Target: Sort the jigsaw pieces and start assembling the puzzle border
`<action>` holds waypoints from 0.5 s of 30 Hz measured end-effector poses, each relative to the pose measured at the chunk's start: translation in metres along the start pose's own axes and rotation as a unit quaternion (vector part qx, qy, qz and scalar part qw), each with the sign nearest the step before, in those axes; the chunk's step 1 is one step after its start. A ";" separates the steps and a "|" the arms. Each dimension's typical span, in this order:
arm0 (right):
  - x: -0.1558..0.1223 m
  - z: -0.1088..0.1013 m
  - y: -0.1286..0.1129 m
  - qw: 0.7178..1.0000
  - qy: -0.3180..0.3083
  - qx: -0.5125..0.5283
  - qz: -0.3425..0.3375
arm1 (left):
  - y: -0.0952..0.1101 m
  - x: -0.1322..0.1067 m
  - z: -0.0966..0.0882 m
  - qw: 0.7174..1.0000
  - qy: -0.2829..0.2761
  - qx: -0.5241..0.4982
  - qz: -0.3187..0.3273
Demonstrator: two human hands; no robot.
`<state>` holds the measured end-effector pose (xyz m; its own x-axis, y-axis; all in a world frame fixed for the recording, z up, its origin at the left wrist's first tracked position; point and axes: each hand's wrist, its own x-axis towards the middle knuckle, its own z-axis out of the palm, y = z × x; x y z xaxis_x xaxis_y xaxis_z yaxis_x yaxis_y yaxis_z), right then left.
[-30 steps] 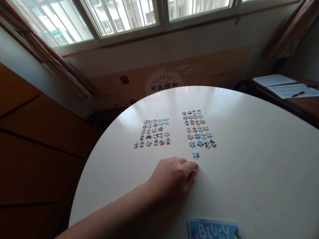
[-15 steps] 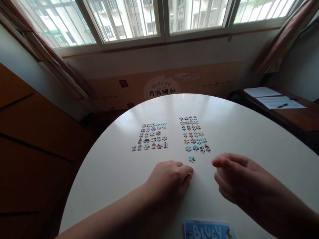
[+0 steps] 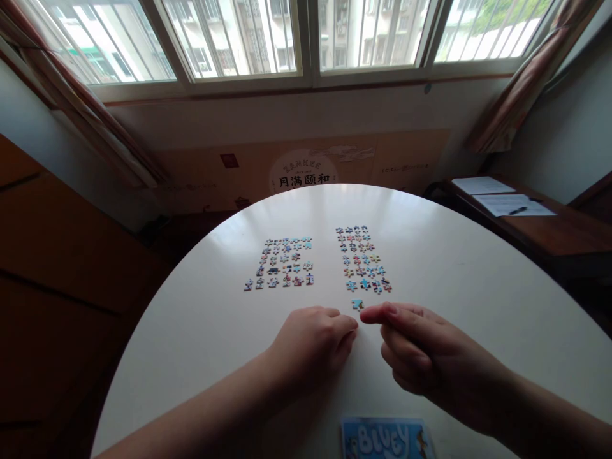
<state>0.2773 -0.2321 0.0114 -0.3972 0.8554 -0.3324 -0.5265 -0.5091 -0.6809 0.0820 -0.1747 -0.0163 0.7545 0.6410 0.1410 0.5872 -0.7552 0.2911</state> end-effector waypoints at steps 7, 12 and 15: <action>0.000 -0.005 0.000 0.995 -0.078 -0.067 -0.010 | 0.001 0.000 -0.002 1.000 -0.005 -0.006 -0.003; -0.007 -0.009 -0.006 0.954 -0.182 -0.235 0.027 | 0.002 0.000 -0.002 1.000 0.002 0.003 -0.006; -0.014 -0.005 -0.008 0.895 -0.261 -0.361 0.010 | 0.001 -0.001 -0.002 1.000 0.005 0.003 -0.005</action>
<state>0.2914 -0.2395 0.0183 -0.7979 0.5891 -0.1277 0.0337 -0.1678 -0.9852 0.0818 -0.1761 -0.0142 0.7452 0.6502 0.1477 0.5970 -0.7493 0.2867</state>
